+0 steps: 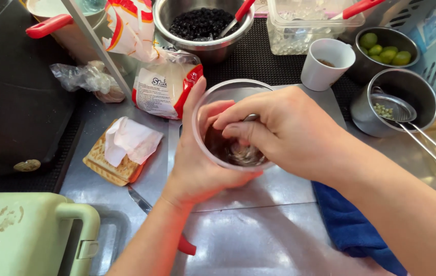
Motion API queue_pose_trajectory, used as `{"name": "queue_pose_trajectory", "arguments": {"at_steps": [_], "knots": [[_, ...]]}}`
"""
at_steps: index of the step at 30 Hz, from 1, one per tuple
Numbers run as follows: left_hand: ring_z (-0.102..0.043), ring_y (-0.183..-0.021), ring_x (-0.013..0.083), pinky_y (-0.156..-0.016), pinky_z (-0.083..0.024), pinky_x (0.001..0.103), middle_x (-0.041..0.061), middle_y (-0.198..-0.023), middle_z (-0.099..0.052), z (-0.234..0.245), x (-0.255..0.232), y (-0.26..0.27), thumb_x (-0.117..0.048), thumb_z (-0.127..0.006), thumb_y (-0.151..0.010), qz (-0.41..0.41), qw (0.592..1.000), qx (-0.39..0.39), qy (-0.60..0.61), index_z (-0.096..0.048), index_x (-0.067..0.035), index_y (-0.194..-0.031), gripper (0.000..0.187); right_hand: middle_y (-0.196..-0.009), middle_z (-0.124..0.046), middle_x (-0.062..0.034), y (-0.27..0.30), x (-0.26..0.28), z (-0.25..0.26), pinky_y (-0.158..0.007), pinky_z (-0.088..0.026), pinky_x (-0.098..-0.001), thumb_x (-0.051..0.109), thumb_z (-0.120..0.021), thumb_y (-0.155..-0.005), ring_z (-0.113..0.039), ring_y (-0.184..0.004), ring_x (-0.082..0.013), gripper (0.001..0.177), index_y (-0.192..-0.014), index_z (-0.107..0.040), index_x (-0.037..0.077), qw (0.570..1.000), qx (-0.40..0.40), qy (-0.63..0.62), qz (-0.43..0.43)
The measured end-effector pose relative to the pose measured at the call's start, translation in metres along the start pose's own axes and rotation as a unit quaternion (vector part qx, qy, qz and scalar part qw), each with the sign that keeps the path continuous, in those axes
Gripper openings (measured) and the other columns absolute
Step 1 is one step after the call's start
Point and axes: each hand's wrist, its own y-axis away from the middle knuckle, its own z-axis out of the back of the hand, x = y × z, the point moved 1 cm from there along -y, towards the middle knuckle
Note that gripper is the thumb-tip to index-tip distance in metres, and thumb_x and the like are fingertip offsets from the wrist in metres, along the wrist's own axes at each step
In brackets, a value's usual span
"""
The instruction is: Preparing a toasted sandwich and a cup of grass jelly drink at a street food stall.
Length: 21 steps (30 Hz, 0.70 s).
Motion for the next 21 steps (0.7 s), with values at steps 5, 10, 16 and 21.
{"name": "queue_pose_trajectory", "arguments": {"at_steps": [5, 10, 16, 21], "knots": [[-0.062, -0.130, 0.0242, -0.115, -0.052, 0.041, 0.013, -0.138, -0.058, 0.014, 0.000, -0.017, -0.012, -0.096, -0.057, -0.003, 0.999, 0.045, 0.004, -0.012, -0.013, -0.167, 0.139, -0.080, -0.078, -0.0100, -0.009, 0.015, 0.008, -0.065, -0.058, -0.0301, 0.012, -0.066, -0.091, -0.074, -0.070, -0.0165, 0.016, -0.097, -0.077, 0.002, 0.995, -0.008, 0.090, 0.051], [-0.062, -0.124, 0.0234, -0.111, -0.054, 0.041, 0.013, -0.133, -0.059, 0.007, -0.007, -0.017, -0.008, -0.095, -0.056, 0.015, 0.999, 0.052, 0.006, -0.017, -0.013, -0.166, 0.136, -0.083, -0.079, -0.0106, -0.009, -0.007, 0.001, -0.064, -0.057, -0.0312, 0.012, -0.066, -0.092, -0.069, -0.071, -0.0193, 0.018, -0.102, -0.077, 0.002, 0.997, 0.008, 0.016, 0.076], [-0.063, -0.123, 0.0239, -0.111, -0.054, 0.041, 0.013, -0.135, -0.060, 0.004, -0.007, -0.011, -0.009, -0.095, -0.055, 0.022, 0.999, 0.031, 0.015, -0.016, -0.014, -0.166, 0.136, -0.076, -0.078, -0.0081, -0.009, 0.019, 0.003, -0.060, -0.060, -0.0316, 0.016, -0.063, -0.092, -0.075, -0.063, -0.0205, 0.019, -0.099, -0.077, 0.005, 0.996, 0.013, 0.006, -0.087], [-0.061, -0.127, 0.0238, -0.113, -0.052, 0.040, 0.012, -0.137, -0.059, 0.001, -0.006, -0.009, -0.008, -0.095, -0.054, -0.003, 1.000, 0.023, -0.013, -0.016, -0.013, -0.166, 0.138, -0.083, -0.076, -0.0120, -0.004, 0.001, -0.006, -0.064, -0.057, -0.0348, 0.014, -0.066, -0.092, -0.073, -0.072, -0.0270, 0.016, -0.097, -0.076, 0.004, 0.994, -0.024, 0.080, 0.071]]}}
